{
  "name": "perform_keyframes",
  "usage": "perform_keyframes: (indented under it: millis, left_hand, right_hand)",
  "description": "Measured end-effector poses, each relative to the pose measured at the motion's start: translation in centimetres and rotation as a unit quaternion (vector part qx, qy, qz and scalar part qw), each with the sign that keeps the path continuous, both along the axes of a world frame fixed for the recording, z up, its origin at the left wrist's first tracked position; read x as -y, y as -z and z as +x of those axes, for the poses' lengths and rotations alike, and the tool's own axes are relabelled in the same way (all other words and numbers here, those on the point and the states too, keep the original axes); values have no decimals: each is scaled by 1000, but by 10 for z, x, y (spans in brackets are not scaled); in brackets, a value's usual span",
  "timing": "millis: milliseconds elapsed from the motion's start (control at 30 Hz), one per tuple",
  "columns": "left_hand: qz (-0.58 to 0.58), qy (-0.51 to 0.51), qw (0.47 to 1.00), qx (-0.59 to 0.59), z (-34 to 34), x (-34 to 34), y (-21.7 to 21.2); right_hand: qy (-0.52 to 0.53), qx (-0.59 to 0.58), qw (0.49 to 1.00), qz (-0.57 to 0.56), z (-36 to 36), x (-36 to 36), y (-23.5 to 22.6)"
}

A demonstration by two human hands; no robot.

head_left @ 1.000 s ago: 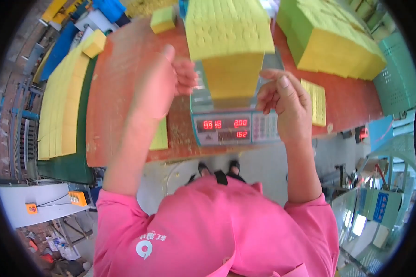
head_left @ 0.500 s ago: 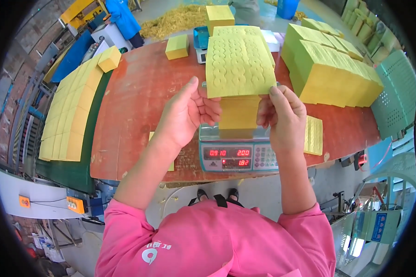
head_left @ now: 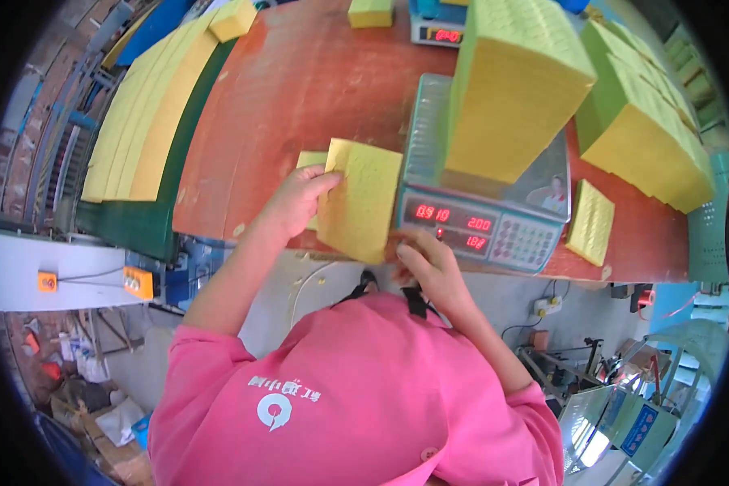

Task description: Weighing stacks of yellow paper blocks using a digital scale to reach a target count/weight and organizing them on a workbench.

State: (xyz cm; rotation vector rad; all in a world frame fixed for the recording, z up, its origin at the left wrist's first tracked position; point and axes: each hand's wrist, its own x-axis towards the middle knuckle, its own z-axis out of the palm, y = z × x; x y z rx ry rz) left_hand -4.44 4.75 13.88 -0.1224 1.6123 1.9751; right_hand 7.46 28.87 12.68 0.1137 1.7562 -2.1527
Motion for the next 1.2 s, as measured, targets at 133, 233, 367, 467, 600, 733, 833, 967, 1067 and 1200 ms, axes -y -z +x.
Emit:
perform_keyframes:
  millis: [133,233,367,467,600,733,833,967,1067,1200]
  left_hand:
    - [-117,-39,990,64,4,41,48]
    - [-92,-55,992,64,5,55,54]
    - [-86,-65,994,32,-8,66,50]
    - [-82,-83,993,24,-25,76,68]
    - [-70,-105,992,32,-38,76,82]
    - [-53,-91,994,27,-47,81,92]
    - [-24,-114,993,32,-51,79,99]
    - [-3,-124,992,27,-54,79,107]
    - [2,-120,992,31,-54,75,103]
    - [-6,-118,993,19,-55,80,103]
  right_hand:
    - [-2,54,997,-58,-30,48,61]
    - [-19,81,996,-36,-35,73,67]
    - [5,68,997,-24,-39,96,73]
    - [38,96,994,-21,-54,110,68]
    - [41,40,996,69,-67,118,78]
    - [73,-17,987,141,-74,121,78]
    - [89,-22,982,167,-76,124,78]
    - [117,-59,968,213,-77,130,85]
    - [123,-109,950,265,-78,133,90]
    - [143,-117,944,273,-79,135,92]
